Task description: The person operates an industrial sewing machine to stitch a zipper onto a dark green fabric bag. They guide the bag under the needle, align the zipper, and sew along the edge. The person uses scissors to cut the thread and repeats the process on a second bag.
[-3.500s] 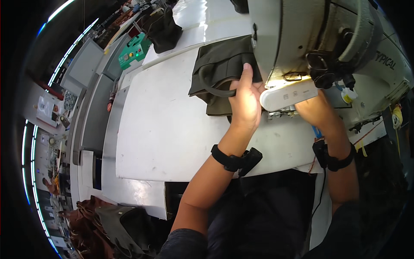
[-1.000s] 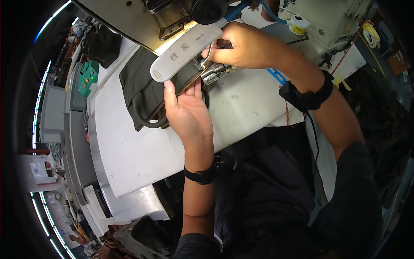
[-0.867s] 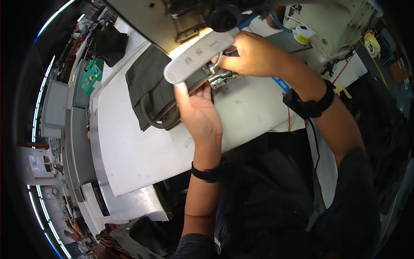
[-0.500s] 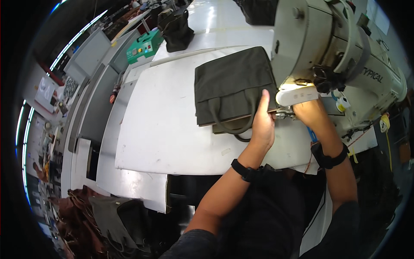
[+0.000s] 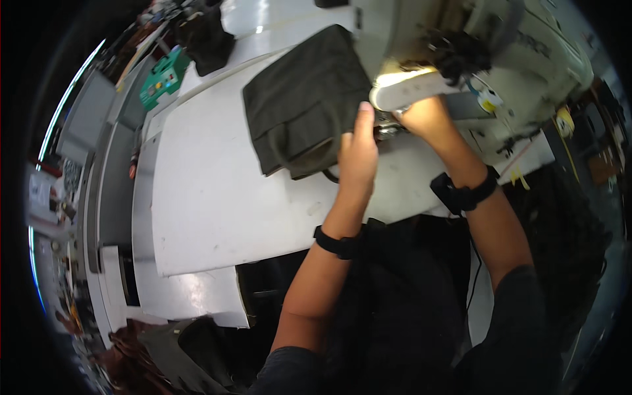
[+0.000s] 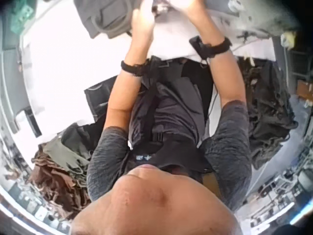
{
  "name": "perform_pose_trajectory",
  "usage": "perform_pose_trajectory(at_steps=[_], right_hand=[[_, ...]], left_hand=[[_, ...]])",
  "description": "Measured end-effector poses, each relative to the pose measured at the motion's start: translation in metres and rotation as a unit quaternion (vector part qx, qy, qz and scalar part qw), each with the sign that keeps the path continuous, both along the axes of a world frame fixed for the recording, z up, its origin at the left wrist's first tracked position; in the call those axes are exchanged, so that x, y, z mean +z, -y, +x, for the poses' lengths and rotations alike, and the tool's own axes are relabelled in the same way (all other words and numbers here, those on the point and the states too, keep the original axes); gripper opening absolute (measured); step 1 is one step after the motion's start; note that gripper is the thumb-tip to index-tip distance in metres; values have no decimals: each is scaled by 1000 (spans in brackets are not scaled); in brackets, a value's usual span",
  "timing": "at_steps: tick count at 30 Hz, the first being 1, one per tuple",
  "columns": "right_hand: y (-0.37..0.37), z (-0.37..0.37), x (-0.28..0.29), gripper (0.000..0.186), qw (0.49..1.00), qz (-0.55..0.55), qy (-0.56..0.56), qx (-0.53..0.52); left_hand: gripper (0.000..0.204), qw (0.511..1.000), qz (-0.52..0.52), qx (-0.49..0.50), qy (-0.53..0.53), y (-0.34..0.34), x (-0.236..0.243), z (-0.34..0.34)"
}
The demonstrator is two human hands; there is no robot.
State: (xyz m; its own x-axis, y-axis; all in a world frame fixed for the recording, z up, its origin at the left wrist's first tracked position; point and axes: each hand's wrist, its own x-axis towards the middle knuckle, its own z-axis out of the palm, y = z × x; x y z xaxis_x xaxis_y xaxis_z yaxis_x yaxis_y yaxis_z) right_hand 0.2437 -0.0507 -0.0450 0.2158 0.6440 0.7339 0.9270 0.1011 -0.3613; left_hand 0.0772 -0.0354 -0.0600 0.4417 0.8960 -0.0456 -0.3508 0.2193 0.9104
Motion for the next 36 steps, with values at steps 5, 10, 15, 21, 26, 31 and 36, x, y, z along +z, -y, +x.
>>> perform_pose_trajectory(at_steps=[5, 10, 15, 21, 26, 31, 36], right_hand=[[10, -17, 24, 23, 995, -81, -36, -38], [7, -22, 17, 17, 995, -47, -50, -69], [17, -35, 13, 13, 993, 49, -30, -108], [24, -40, 14, 22, 987, 73, -47, -133], [28, -49, 14, 28, 979, 68, -52, -186], [23, -49, 5, 31, 971, 111, -85, -193], [26, -45, 0, 30, 974, 120, -107, -160]], left_hand=[[36, 1000, 21, -1, 11, 10, 12, -9], [42, 999, 48, -21, -6, 7, 10, -19], [36, 998, 15, -30, 44, 14, 9, -23], [39, 996, 63, -53, 31, 20, 6, -31], [27, 998, 51, -40, 2, 16, 1, -31], [20, 999, 39, -9, -37, 15, 3, -33], [15, 1000, 11, 13, -21, 20, 5, -30]])
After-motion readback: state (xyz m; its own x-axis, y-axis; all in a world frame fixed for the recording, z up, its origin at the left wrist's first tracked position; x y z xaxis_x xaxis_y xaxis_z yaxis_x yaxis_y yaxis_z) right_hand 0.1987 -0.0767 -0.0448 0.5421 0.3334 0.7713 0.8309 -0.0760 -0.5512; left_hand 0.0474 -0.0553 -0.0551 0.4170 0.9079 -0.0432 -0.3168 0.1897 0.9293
